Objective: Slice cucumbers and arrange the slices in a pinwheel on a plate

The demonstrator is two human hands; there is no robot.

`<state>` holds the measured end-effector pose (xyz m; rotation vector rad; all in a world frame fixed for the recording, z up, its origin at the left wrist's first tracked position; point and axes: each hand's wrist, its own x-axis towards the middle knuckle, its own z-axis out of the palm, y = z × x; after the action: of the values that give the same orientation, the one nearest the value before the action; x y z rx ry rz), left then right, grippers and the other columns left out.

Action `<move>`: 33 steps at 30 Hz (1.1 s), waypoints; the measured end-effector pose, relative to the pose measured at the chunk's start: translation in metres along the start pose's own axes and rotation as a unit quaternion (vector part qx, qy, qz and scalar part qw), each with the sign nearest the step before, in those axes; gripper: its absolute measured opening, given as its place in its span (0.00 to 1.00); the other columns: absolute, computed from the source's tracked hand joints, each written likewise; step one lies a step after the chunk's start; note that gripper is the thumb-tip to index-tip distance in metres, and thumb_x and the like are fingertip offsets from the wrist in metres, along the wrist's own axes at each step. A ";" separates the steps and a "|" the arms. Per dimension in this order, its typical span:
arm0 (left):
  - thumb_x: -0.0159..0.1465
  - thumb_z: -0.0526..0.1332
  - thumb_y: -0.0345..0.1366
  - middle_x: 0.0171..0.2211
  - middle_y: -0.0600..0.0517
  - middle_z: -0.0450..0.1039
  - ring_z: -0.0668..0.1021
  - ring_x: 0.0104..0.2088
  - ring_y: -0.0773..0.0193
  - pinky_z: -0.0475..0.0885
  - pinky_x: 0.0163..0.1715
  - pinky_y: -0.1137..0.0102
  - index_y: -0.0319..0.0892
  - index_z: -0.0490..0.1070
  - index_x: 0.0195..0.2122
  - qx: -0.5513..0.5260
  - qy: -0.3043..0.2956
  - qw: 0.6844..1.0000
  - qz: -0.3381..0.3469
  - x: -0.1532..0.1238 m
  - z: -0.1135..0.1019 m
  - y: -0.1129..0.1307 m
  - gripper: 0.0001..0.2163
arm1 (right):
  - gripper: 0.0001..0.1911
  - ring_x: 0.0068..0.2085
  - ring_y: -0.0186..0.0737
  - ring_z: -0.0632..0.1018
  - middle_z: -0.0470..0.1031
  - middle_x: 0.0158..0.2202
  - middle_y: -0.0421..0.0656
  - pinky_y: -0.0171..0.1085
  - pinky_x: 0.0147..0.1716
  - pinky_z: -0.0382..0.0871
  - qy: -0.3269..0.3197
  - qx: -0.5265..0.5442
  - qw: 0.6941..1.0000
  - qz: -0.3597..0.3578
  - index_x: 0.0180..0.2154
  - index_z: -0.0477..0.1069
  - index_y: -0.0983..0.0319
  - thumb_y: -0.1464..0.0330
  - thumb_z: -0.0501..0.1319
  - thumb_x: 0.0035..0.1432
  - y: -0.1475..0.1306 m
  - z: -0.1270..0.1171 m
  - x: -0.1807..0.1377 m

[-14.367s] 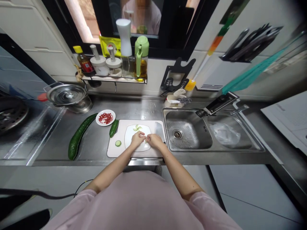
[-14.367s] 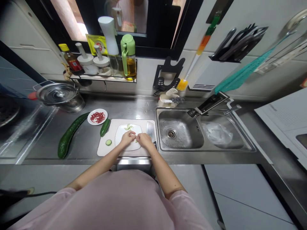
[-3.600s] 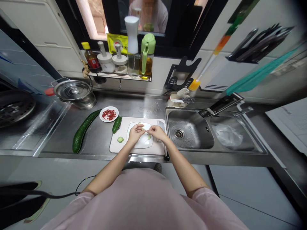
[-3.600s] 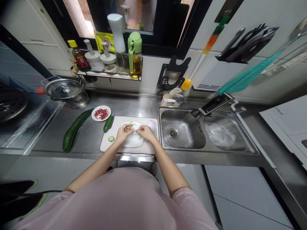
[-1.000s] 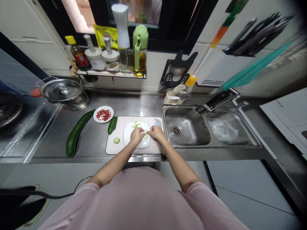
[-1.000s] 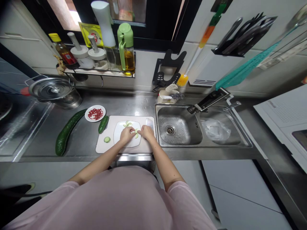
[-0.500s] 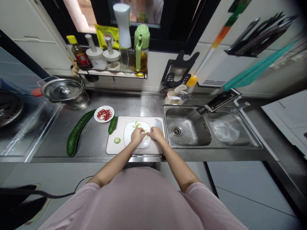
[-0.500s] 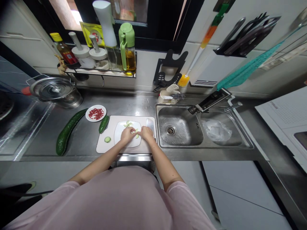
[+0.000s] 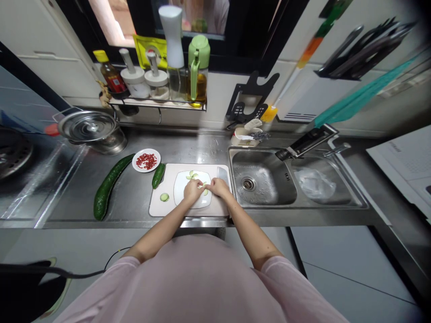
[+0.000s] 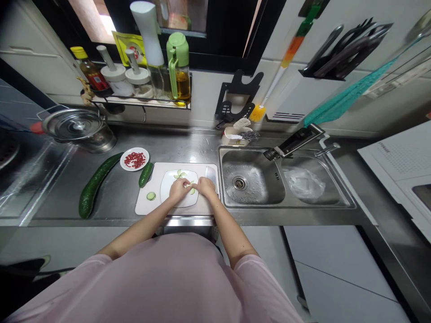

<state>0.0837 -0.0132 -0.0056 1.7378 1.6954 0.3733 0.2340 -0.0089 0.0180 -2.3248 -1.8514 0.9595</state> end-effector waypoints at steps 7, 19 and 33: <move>0.56 0.64 0.34 0.37 0.50 0.74 0.74 0.38 0.62 0.66 0.37 0.71 0.42 0.76 0.37 -0.003 0.006 1.000 0.006 0.000 0.001 -0.002 0.08 | 0.13 0.28 0.33 0.71 0.74 0.26 0.39 0.31 0.26 0.54 0.057 0.051 0.997 0.004 0.28 0.69 0.60 0.57 0.62 0.54 0.013 -0.008 0.001; 0.55 0.64 0.32 0.34 0.50 0.75 0.75 0.35 0.63 0.67 0.36 0.71 0.41 0.75 0.34 -0.064 0.052 0.996 0.017 -0.004 -0.004 -0.005 0.06 | 0.13 0.27 0.34 0.69 0.72 0.24 0.38 0.31 0.27 0.54 0.081 0.083 0.993 0.009 0.26 0.67 0.59 0.57 0.62 0.52 0.023 -0.002 -0.002; 0.57 0.61 0.36 0.29 0.53 0.72 0.70 0.26 0.71 0.68 0.30 0.75 0.41 0.75 0.31 -0.249 0.100 0.961 0.069 -0.070 -0.027 -0.019 0.06 | 0.14 0.25 0.34 0.66 0.66 0.21 0.37 0.32 0.28 0.57 0.215 0.218 0.950 -0.059 0.23 0.64 0.60 0.57 0.57 0.51 0.041 -0.025 -0.028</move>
<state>0.0445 -0.0748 0.0195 1.4769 1.4493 0.9782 0.2783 -0.0368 0.0352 -1.9395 -1.4167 0.6857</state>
